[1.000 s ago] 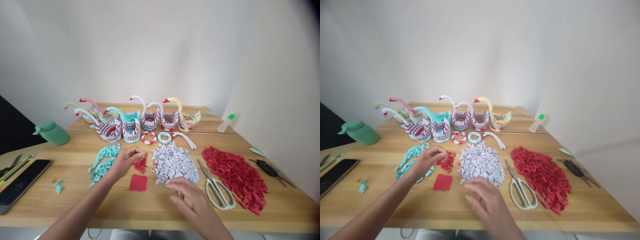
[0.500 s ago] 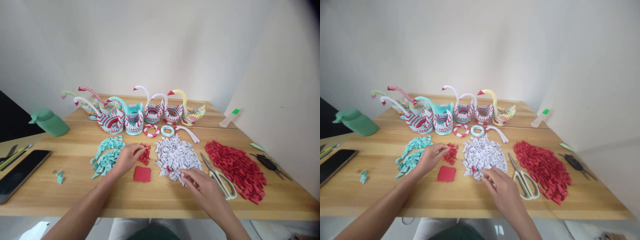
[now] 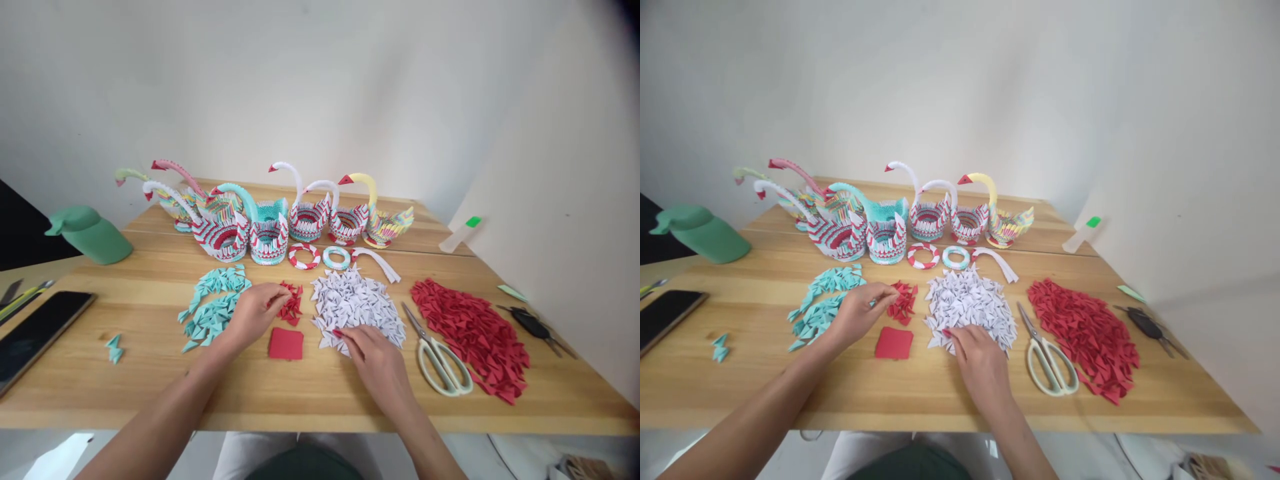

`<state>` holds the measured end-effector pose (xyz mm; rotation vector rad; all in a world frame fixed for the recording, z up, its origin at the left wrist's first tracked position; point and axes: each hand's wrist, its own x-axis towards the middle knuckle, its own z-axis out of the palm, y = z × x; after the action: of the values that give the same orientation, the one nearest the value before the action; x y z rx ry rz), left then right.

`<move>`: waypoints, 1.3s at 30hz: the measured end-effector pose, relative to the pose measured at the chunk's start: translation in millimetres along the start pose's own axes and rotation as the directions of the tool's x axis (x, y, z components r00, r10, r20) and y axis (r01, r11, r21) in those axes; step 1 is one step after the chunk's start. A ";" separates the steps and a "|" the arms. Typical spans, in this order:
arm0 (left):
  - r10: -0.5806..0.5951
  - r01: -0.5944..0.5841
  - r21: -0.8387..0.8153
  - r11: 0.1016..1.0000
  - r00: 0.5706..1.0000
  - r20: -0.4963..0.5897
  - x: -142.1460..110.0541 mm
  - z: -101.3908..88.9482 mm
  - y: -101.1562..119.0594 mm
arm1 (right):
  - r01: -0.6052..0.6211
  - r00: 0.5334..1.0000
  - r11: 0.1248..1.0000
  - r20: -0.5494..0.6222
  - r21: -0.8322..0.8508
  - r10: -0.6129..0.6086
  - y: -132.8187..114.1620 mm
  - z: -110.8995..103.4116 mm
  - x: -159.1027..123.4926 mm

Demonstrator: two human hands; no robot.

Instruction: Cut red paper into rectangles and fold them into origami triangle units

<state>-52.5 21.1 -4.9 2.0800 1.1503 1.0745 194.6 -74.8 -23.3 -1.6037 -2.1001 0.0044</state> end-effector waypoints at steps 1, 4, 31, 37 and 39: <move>0.002 -0.002 0.001 1.000 1.000 0.002 0.0 0.3 -0.1 | -0.007 1.000 1.000 0.000 0.012 0.007 0.9 0.7 -0.5; -0.008 0.007 0.004 1.000 1.000 0.015 -0.3 1.1 0.5 | -0.032 0.999 0.999 0.007 0.023 0.032 1.9 2.0 -1.1; -0.008 0.005 0.067 0.998 0.998 0.055 -2.3 2.6 0.4 | 0.004 0.991 0.987 0.132 -0.159 0.018 -8.4 -5.6 12.6; 0.005 -0.012 0.094 0.996 0.997 0.076 -2.7 3.5 0.1 | -0.098 0.992 0.961 0.106 0.260 0.073 -6.4 -16.5 13.2; -0.004 -0.003 0.094 0.996 0.997 0.080 -2.6 2.4 1.9 | -0.139 0.986 0.927 0.131 0.349 0.099 -8.7 -18.3 15.0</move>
<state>-50.4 17.7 -5.8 2.1743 1.1821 0.9441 190.9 -69.2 1.0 -1.5302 -1.9386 0.5003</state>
